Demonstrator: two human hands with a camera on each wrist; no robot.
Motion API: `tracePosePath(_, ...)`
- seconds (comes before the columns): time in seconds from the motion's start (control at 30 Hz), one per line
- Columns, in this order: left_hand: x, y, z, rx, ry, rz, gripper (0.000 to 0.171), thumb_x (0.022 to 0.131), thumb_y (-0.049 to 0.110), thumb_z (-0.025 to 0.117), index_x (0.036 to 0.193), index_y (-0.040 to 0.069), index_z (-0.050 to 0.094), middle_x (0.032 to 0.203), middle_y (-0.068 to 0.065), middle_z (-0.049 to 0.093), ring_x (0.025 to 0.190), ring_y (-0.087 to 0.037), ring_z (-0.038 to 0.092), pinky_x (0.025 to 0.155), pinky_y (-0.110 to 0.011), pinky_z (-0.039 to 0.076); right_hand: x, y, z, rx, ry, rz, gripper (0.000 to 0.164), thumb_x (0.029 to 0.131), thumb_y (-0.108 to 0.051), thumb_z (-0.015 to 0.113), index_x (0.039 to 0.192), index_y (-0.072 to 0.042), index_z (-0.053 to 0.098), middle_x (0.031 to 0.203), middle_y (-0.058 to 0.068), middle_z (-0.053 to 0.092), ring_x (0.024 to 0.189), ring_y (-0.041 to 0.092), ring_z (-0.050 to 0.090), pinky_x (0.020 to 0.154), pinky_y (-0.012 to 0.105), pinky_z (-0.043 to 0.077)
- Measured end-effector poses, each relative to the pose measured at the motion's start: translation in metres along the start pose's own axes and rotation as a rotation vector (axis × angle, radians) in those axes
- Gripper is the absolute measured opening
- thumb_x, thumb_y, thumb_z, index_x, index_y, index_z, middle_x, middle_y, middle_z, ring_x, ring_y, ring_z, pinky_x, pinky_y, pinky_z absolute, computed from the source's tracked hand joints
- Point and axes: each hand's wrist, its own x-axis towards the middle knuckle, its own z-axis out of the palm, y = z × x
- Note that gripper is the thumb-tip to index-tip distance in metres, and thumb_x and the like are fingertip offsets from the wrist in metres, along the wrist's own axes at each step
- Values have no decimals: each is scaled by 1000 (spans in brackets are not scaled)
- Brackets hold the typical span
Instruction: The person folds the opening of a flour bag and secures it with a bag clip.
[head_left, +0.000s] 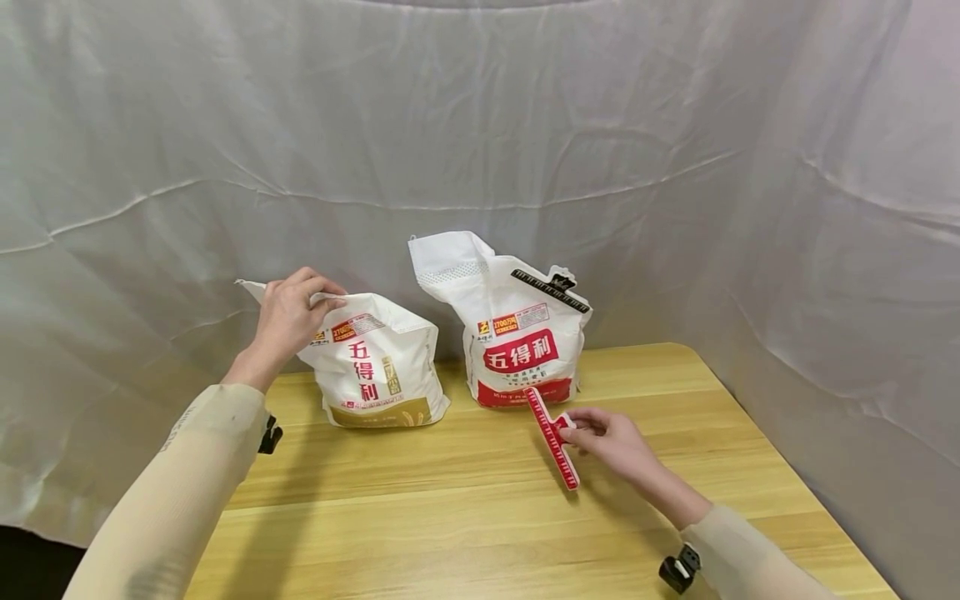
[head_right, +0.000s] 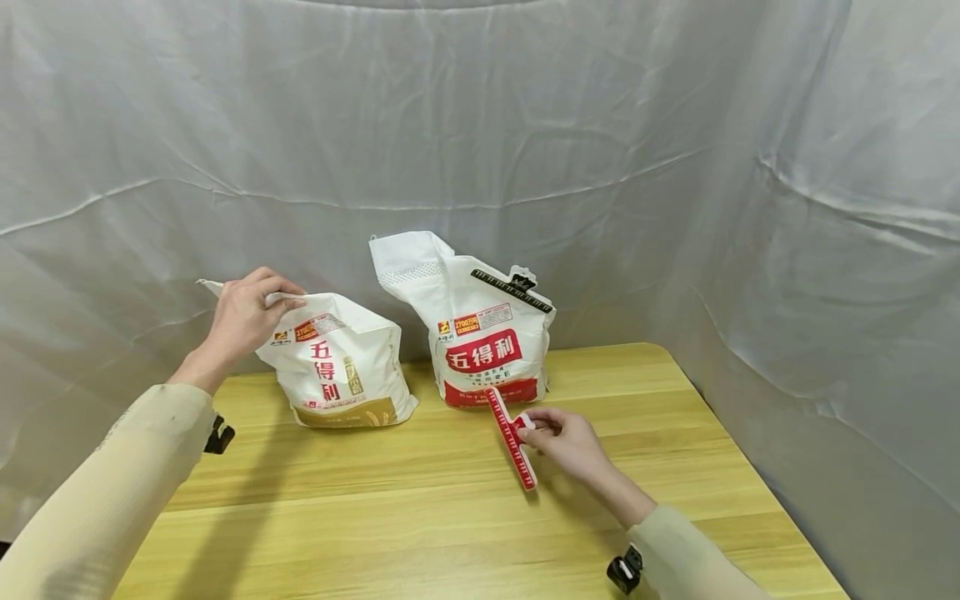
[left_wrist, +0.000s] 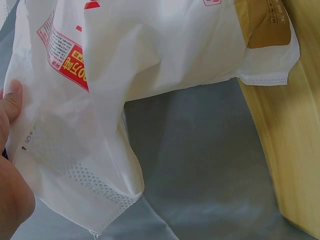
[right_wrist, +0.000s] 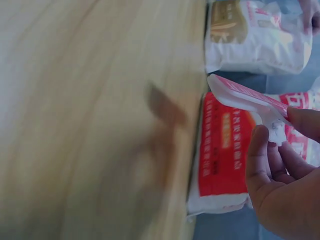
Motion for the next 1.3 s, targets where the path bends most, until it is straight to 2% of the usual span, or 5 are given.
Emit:
tracePosePath(0.37, 0, 1, 0, -2, -8, -5, 6, 84, 17, 72, 90, 15, 72, 90, 2, 61, 82, -18, 54, 89, -44, 31, 11, -29, 16, -40, 44, -95, 40, 83, -26, 73, 117, -7, 63, 98, 8, 68, 82, 22, 64, 69, 34, 54)
tracePosePath(0.57, -1, 1, -1, -1, -11, -12, 6, 84, 16, 72, 90, 15, 72, 89, 2, 60, 82, -18, 54, 90, -45, 31, 15, -41, 24, -14, 45, -132, 40, 83, -27, 73, 118, -8, 63, 99, 10, 67, 85, 28, 64, 68, 30, 54)
tracePosePath(0.9, 0, 1, -1, 3, -17, -9, 6, 85, 17, 71, 91, 15, 72, 90, 2, 60, 82, -18, 54, 89, -44, 30, 24, -59, 35, 21, 74, -159, 40, 84, -25, 73, 119, -8, 63, 105, 11, 66, 90, 25, 63, 74, 33, 55)
tracePosePath(1.1, 0, 0, -1, 7, -15, -4, 6, 85, 17, 71, 91, 15, 72, 90, 2, 60, 83, -18, 54, 90, -45, 31, 30, -67, 39, 12, 95, -181, 40, 82, -26, 74, 118, -12, 64, 104, 7, 66, 91, 21, 62, 75, 29, 54)
tracePosePath(1.3, 1, 0, -1, 2, -7, -3, 6, 85, 17, 71, 91, 15, 72, 90, 2, 60, 83, -18, 54, 89, -45, 31, 36, -78, 41, 17, 101, -215, 39, 84, -23, 73, 119, -9, 63, 105, 10, 66, 91, 23, 62, 75, 28, 53)
